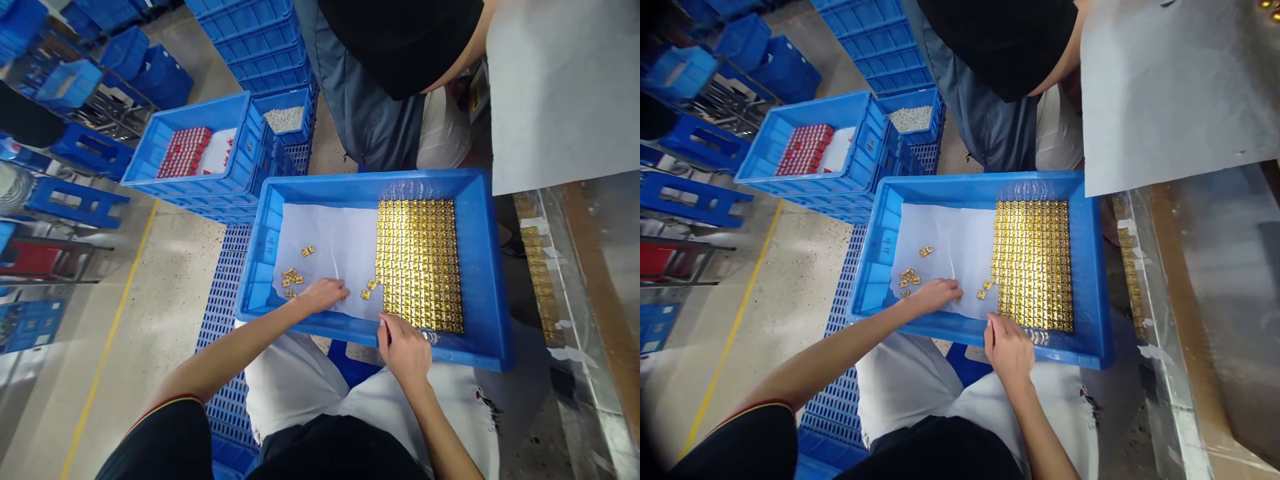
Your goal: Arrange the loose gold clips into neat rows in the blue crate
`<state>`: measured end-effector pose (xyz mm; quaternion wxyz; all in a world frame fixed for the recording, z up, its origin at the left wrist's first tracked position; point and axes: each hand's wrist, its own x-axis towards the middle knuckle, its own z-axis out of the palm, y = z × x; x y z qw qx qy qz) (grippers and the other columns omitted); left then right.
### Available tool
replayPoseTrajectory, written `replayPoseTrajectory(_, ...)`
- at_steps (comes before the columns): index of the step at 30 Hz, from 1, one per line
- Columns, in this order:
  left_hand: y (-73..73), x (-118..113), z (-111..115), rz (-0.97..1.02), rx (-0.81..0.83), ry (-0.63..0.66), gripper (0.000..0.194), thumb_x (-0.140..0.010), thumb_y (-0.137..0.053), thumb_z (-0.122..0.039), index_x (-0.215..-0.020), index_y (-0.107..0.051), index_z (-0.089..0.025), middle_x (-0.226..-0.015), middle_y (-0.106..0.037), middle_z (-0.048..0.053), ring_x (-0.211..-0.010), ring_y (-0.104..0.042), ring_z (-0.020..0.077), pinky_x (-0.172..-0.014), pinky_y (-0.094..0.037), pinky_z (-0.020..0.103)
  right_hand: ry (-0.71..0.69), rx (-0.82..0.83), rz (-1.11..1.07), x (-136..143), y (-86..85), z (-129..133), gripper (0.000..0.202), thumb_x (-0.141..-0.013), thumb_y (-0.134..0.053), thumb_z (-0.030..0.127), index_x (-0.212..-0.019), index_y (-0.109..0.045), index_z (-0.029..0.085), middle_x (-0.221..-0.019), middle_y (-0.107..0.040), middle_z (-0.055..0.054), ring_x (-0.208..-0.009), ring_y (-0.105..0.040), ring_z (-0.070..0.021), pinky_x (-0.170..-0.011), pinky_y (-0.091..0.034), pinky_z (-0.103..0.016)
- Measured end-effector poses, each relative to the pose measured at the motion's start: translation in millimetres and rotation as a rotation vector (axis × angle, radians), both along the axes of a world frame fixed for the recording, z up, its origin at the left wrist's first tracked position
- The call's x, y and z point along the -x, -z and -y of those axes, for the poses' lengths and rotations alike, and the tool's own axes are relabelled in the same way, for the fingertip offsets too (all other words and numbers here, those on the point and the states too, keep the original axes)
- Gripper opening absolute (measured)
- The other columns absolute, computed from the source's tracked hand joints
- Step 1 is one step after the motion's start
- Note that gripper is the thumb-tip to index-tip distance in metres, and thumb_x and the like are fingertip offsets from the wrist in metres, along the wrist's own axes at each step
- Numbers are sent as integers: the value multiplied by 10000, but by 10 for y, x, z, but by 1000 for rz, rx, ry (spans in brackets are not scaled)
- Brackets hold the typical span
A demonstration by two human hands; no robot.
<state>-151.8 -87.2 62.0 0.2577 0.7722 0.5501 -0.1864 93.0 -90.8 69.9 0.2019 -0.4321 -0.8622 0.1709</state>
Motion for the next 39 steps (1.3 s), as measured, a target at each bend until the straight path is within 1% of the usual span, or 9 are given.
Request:
replayPoseTrajectory(5,149,-350,-25,125,-95,317,158,-943,-498,-128,-937,-643,-190,-901,-645,71,-846,-639,176,-737,-481,266,-12,33,3,-9,4,2,302,-964,-417,185,-959,-719,175,-855,-746,-68,-730,-653,-153,-681,-401,-242)
replayPoseTrajectory(9,147,-431,-47,157,-169,341,190,-965,-452,-133,-1021,-620,-203,-995,-646,80,-910,-630,175,-804,-485,273,-7,13,14,-4,1,-2,315,-972,-402,197,-943,-716,189,-820,-740,-52,-684,-637,-148,-663,-393,-246)
replayPoseTrajectory(13,90,-302,-16,112,-174,145,263,-950,-436,-99,-1145,-578,-207,-1029,-639,83,-928,-635,181,-847,-493,293,7,2,18,0,4,-3,318,-972,-394,196,-930,-709,202,-814,-741,-40,-683,-637,-144,-659,-397,-247)
replayPoseTrajectory(20,-49,312,-7,-98,-236,-578,247,-963,-400,-167,-1123,-586,-202,-1091,-644,86,-960,-656,213,-807,-527,312,4,-8,8,-6,25,4,293,-965,-417,190,-932,-707,202,-786,-731,-30,-666,-630,-134,-642,-397,-241)
replayPoseTrajectory(24,-124,645,-90,-172,-286,-793,284,-940,-441,-164,-1192,-566,-199,-1150,-631,97,-997,-661,225,-857,-522,325,4,-14,11,1,22,2,297,-969,-418,190,-927,-711,201,-791,-737,-30,-667,-635,-131,-629,-394,-238)
replayPoseTrajectory(28,-88,843,-191,-166,-223,-836,356,-876,-551,-168,-1232,-562,-172,-1219,-595,121,-1017,-658,228,-909,-508,328,2,-13,11,7,5,3,298,-971,-420,198,-932,-715,189,-831,-750,-46,-679,-649,-137,-639,-407,-241)
replayPoseTrajectory(32,-34,916,-200,-123,-170,-778,236,-866,-532,-136,-1072,-645,-155,-1065,-652,104,-1006,-644,224,-891,-500,306,8,21,44,0,12,13,313,-974,-411,216,-955,-723,195,-868,-760,-54,-720,-667,-155,-667,-422,-252)
replayPoseTrajectory(36,-66,891,-91,-78,-183,-700,230,-883,-471,-115,-974,-678,-160,-1017,-671,97,-942,-646,208,-828,-495,287,15,40,37,-1,19,20,311,-967,-414,218,-958,-725,198,-872,-761,-52,-726,-661,-156,-674,-411,-251)
replayPoseTrajectory(39,-110,739,8,-1,-144,-649,194,-885,-498,-148,-908,-690,-166,-956,-688,85,-869,-651,197,-781,-486,276,21,45,61,8,5,18,319,-967,-409,220,-949,-727,203,-848,-757,-48,-714,-651,-154,-658,-393,-251)
